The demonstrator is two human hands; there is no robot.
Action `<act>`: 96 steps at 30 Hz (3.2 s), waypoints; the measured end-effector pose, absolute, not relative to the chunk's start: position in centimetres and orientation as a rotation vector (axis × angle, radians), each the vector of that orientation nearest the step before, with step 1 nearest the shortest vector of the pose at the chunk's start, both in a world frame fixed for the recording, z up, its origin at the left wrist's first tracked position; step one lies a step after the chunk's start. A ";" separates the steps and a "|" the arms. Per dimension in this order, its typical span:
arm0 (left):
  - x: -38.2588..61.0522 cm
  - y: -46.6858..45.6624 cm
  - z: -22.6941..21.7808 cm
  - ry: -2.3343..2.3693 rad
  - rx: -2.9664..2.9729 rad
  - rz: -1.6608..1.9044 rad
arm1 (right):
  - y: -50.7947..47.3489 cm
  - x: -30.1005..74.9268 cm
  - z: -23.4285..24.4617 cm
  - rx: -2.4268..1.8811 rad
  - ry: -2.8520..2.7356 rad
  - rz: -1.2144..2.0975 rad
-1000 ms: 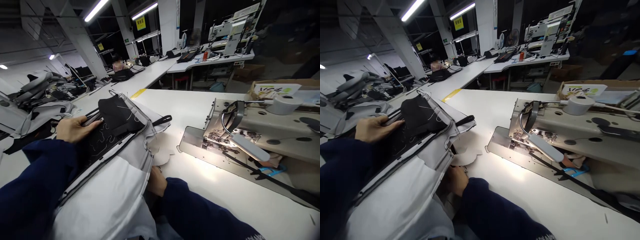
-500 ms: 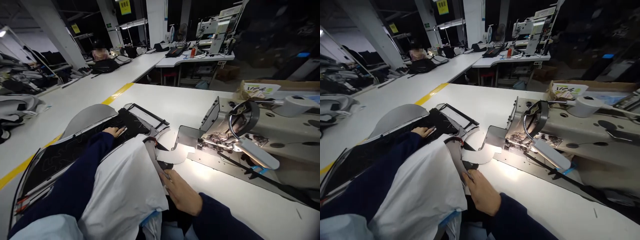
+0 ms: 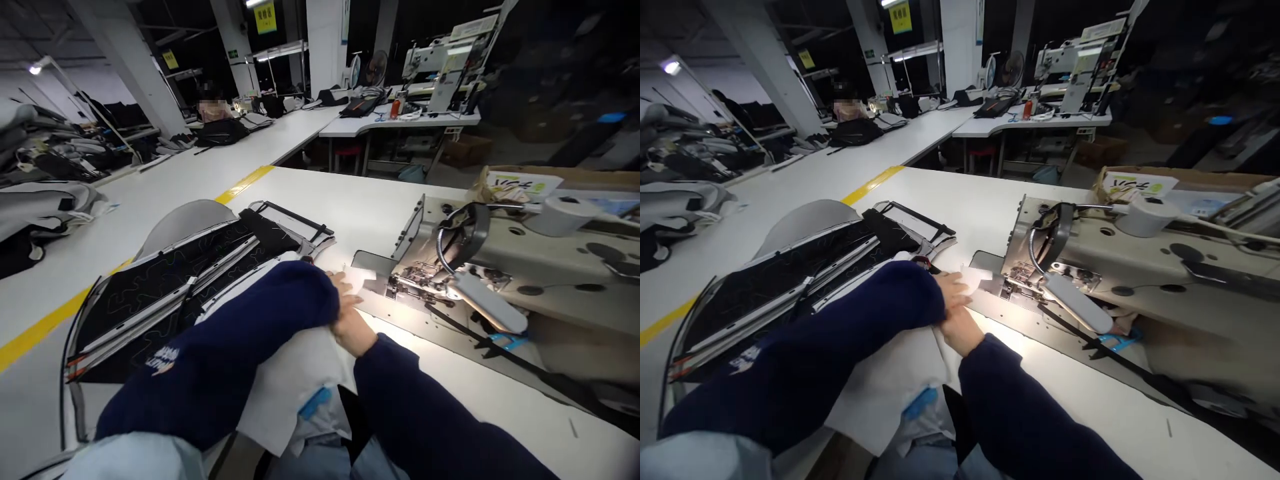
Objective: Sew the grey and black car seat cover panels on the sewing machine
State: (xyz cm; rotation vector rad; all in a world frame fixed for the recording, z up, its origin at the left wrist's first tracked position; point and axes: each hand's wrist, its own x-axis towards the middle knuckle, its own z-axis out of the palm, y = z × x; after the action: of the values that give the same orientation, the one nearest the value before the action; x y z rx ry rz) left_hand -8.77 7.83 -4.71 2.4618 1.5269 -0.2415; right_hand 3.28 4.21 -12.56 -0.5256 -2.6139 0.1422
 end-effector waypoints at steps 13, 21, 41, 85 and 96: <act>-9.5 4.1 -9.4 1.914 2.701 0.566 | -1.1 8.4 -11.4 -0.708 -2.423 0.218; -10.5 7.3 -8.8 1.636 3.076 0.222 | 0.4 7.4 -12.1 -0.747 -2.489 -0.109; -8.8 7.9 -9.0 1.581 2.900 -0.208 | 4.6 7.3 -12.5 -0.794 -2.451 -0.149; 0.2 8.8 -9.7 1.523 3.029 -0.098 | 5.8 15.7 -11.2 -0.763 -2.466 -0.182; -2.0 8.6 -8.6 1.243 2.994 0.289 | 3.5 15.3 -10.8 -0.807 -2.486 0.160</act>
State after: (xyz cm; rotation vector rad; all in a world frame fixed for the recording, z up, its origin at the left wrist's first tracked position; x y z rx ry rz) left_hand -2.01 8.57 -8.55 2.9944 1.2427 0.2885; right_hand 15.30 3.55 -10.82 -0.8069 -2.4859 0.1602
